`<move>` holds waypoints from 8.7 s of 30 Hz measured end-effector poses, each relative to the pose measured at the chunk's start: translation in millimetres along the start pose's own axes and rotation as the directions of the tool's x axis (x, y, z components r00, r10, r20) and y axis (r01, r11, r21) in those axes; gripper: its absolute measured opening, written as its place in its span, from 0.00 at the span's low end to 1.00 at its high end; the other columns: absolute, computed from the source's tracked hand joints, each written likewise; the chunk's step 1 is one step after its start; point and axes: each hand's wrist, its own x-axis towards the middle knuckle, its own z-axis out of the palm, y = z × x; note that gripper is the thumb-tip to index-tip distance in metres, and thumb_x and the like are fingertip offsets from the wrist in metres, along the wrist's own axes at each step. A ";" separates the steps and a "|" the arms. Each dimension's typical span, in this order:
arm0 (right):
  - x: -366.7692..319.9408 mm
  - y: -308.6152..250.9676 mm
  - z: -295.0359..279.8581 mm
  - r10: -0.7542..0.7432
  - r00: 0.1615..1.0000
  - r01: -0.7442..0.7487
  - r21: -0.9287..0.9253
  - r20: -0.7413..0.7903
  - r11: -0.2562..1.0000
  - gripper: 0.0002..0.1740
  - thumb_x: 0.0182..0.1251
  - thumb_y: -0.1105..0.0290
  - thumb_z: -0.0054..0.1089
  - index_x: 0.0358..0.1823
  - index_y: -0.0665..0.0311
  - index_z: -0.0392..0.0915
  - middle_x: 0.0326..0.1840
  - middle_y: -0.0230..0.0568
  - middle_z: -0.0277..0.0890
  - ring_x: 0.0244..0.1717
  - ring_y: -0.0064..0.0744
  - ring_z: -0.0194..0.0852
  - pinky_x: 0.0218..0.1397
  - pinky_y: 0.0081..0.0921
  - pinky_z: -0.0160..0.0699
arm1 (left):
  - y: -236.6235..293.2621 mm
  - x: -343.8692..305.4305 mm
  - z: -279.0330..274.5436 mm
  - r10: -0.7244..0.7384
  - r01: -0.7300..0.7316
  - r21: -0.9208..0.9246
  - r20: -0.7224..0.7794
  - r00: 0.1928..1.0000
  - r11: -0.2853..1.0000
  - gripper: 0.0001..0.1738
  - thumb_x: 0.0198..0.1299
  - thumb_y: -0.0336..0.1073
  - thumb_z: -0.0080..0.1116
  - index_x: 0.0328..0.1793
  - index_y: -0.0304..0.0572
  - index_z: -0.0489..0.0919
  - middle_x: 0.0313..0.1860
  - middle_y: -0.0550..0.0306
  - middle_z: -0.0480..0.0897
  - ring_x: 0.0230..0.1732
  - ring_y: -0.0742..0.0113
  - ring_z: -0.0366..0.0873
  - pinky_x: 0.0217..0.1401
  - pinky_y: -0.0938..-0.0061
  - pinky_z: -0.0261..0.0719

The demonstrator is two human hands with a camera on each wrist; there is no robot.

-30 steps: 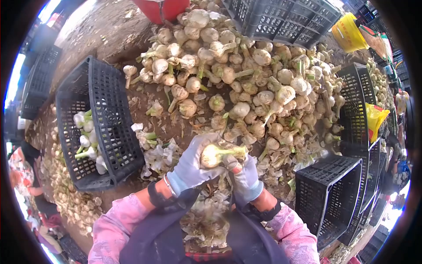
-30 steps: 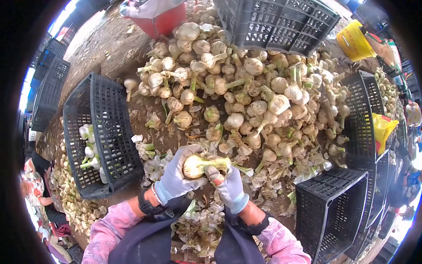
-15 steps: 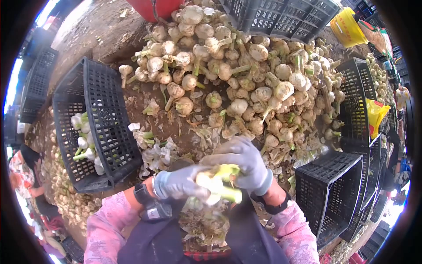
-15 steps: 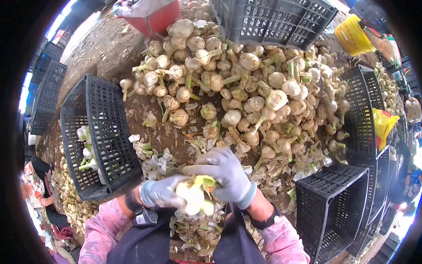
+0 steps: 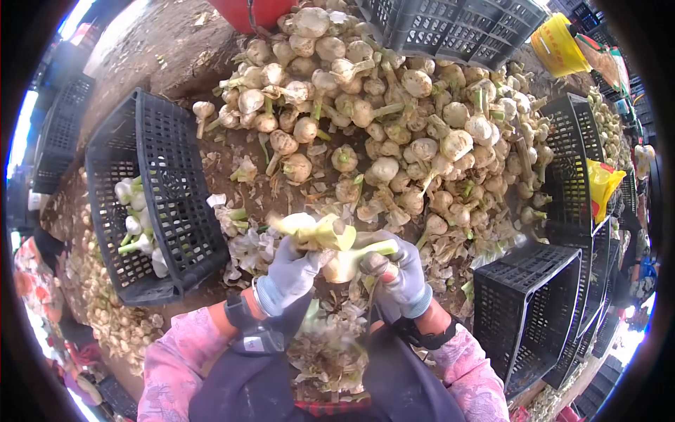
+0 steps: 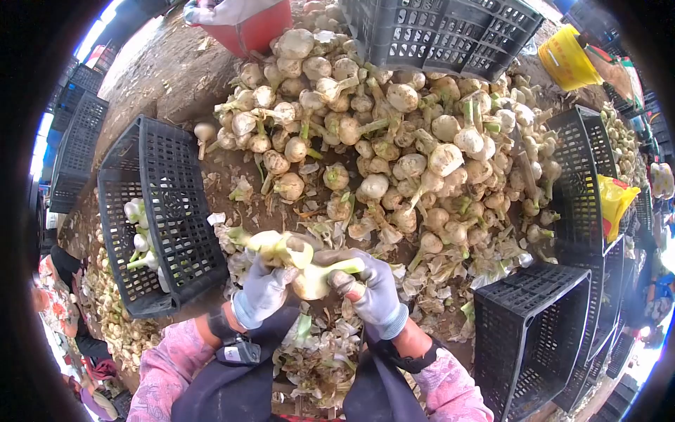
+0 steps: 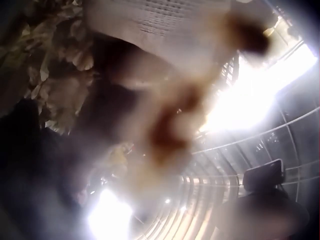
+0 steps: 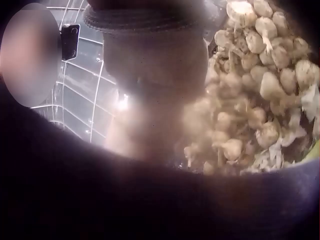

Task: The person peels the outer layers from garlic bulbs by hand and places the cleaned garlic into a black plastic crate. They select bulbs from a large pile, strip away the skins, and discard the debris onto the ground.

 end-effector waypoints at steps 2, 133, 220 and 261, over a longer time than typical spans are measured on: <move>-4.0 6.0 -1.3 0.035 0.997 -0.022 0.172 -0.074 0.985 0.20 0.71 0.56 0.63 0.53 0.66 0.82 0.46 0.36 0.83 0.37 0.20 0.76 0.40 0.18 0.74 | 16.1 7.9 7.9 0.294 -0.340 0.377 0.175 0.940 0.862 0.13 0.66 0.33 0.60 0.55 0.39 0.78 0.52 0.53 0.81 0.55 0.60 0.78 0.56 0.65 0.78; 29.3 -30.3 -29.4 -0.050 0.997 0.077 -0.559 0.063 0.825 0.31 0.64 0.66 0.67 0.69 0.59 0.72 0.48 0.40 0.80 0.48 0.33 0.78 0.49 0.28 0.79 | 41.9 4.0 -6.4 -0.480 0.590 -0.233 0.392 0.785 0.773 0.22 0.66 0.37 0.57 0.63 0.35 0.74 0.53 0.50 0.82 0.53 0.60 0.82 0.55 0.68 0.81; -24.5 62.9 -68.1 0.244 0.952 -0.218 -0.969 -0.184 0.118 0.33 0.54 0.65 0.74 0.65 0.53 0.75 0.57 0.52 0.76 0.60 0.49 0.76 0.61 0.38 0.76 | 152.8 -45.2 -81.3 0.699 -0.364 0.707 -0.256 0.668 0.606 0.26 0.73 0.38 0.47 0.75 0.39 0.65 0.55 0.56 0.78 0.48 0.70 0.80 0.45 0.76 0.84; 4.7 -4.5 0.1 -0.336 0.931 0.340 -0.675 0.143 0.655 0.24 0.44 0.75 0.64 0.48 0.60 0.82 0.43 0.41 0.80 0.45 0.47 0.78 0.51 0.36 0.76 | 43.1 2.4 -9.9 -0.556 0.643 -0.176 0.369 0.745 0.745 0.52 0.51 0.35 0.73 0.80 0.38 0.55 0.65 0.48 0.75 0.60 0.56 0.79 0.58 0.57 0.82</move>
